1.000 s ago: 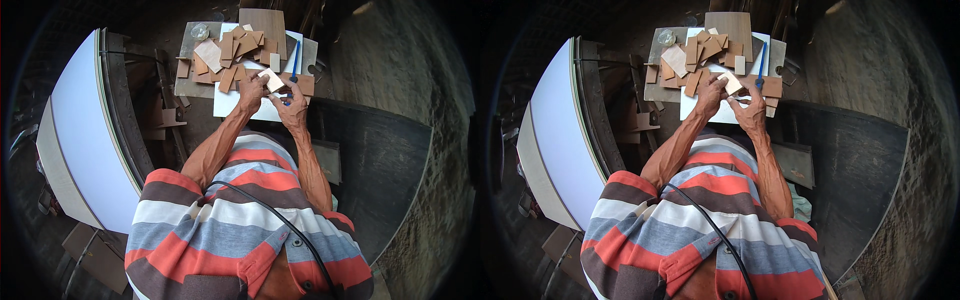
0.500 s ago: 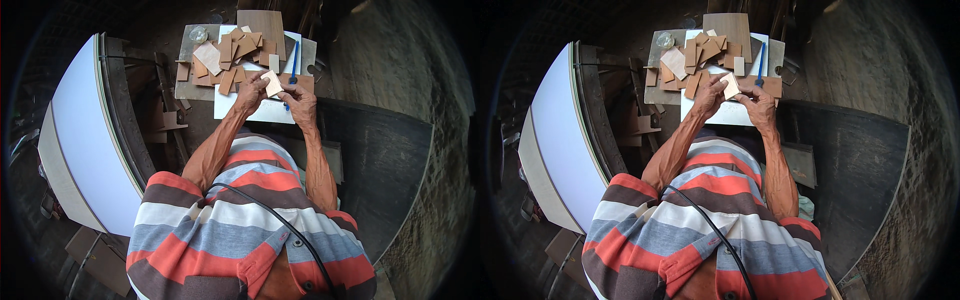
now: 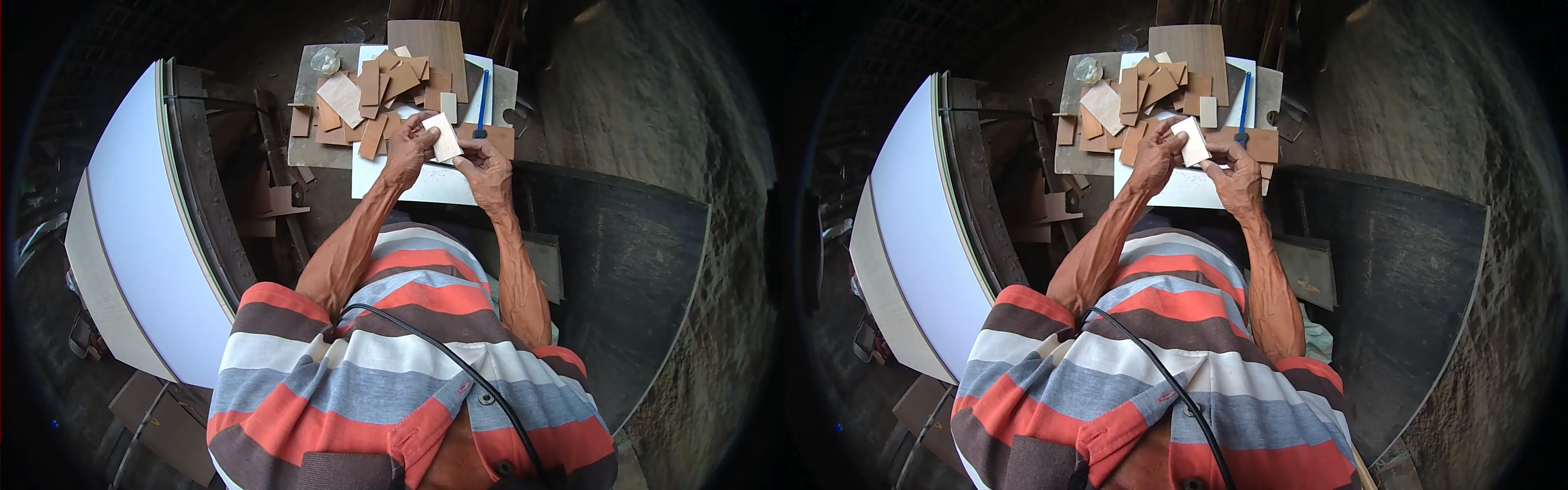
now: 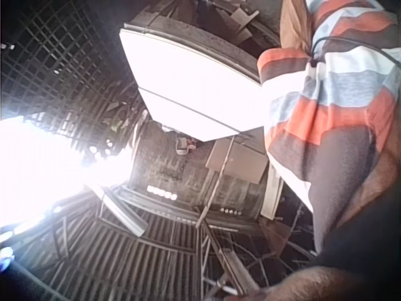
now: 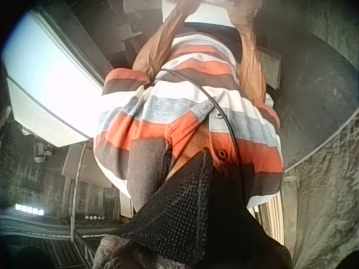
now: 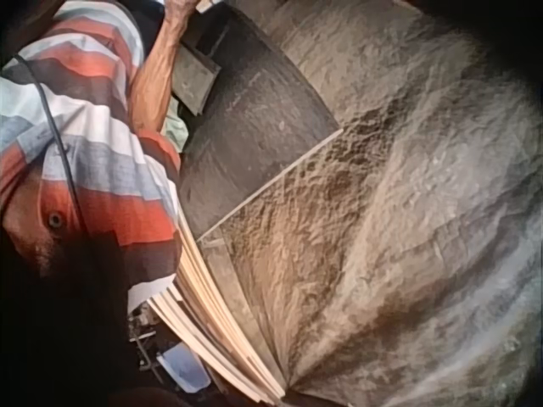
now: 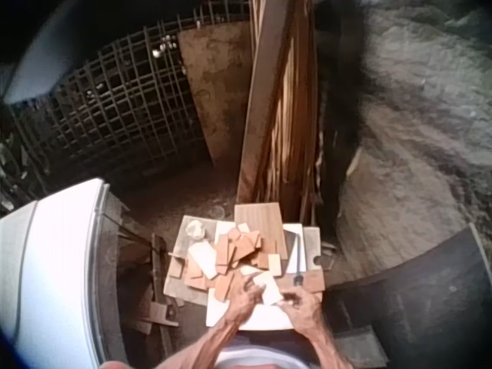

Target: The person uses a blue utility knife to carefully cut and shape small rectangular pieces of wood on a white workbench. They repeatedly pick up pieces, position them, and make precise cuts along the edges, occasionally inspecting the results before continuing.

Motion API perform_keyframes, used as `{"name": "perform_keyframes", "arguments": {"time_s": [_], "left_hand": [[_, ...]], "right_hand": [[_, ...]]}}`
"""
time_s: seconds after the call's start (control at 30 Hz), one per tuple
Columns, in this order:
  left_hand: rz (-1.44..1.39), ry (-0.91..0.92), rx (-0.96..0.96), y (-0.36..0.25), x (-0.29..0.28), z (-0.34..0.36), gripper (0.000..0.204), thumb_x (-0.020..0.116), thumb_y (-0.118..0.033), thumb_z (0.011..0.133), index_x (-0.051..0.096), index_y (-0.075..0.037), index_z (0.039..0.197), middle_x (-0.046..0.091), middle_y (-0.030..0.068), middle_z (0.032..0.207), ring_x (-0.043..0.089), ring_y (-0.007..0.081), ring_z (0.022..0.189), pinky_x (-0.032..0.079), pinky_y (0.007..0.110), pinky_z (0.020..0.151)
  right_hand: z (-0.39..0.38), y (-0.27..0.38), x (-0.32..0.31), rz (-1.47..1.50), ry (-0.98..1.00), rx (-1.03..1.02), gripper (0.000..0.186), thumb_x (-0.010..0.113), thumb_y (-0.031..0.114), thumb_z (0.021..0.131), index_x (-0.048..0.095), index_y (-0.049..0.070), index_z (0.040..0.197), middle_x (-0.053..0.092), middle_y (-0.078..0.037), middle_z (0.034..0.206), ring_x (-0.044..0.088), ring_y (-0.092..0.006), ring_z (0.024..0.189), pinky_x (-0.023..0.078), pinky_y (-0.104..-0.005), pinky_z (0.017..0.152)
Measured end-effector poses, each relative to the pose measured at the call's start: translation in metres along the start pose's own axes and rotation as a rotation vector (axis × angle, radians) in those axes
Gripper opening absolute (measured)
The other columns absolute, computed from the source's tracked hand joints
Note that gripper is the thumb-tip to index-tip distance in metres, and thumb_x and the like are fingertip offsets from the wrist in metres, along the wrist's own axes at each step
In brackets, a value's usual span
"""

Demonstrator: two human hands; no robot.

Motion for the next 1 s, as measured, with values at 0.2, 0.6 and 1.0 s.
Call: {"name": "perform_keyframes", "arguments": {"time_s": [0.2,0.6,1.0], "left_hand": [[0.157,0.009,0.016,0.004,0.0,0.002,0.041,0.066,-0.01,0.093,0.047,0.003,0.127,0.067,0.0118,0.107,0.067,0.0174,0.094,0.057,0.029,0.077],[0.16,-0.219,0.031,0.014,-0.034,0.002,0.033,0.069,-0.01,0.091,0.062,0.005,0.119,0.071,0.0124,0.099,0.066,0.0137,0.082,0.053,0.025,0.059],[0.547,-0.25,-0.027,0.02,-0.051,0.032,0.039,0.075,-0.019,0.084,0.066,0.007,0.112,0.071,0.0122,0.083,0.064,0.013,0.067,0.051,0.027,0.058]], "right_hand": [[0.003,-0.037,-0.004,0.028,-0.116,0.118,0.02,0.071,0.007,0.088,0.065,-0.004,0.104,0.069,-0.008,0.093,0.065,-0.0119,0.081,0.054,-0.0261,0.074],[0.008,-0.093,0.01,0.019,-0.145,0.21,0.021,0.072,0.012,0.087,0.067,-0.003,0.101,0.07,-0.008,0.086,0.065,-0.0116,0.074,0.053,-0.026,0.068],[0.023,-0.092,0.02,-0.043,-0.106,0.24,0.024,0.071,0.017,0.088,0.067,-0.002,0.101,0.07,-0.007,0.085,0.066,-0.0126,0.076,0.053,-0.0265,0.068]]}}
Point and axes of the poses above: each hand's wrist, its own z-axis towards the middle knuckle, its own x-axis out of the palm, y = z × x, the point moved 10 cm from there along z, towards the middle knuckle
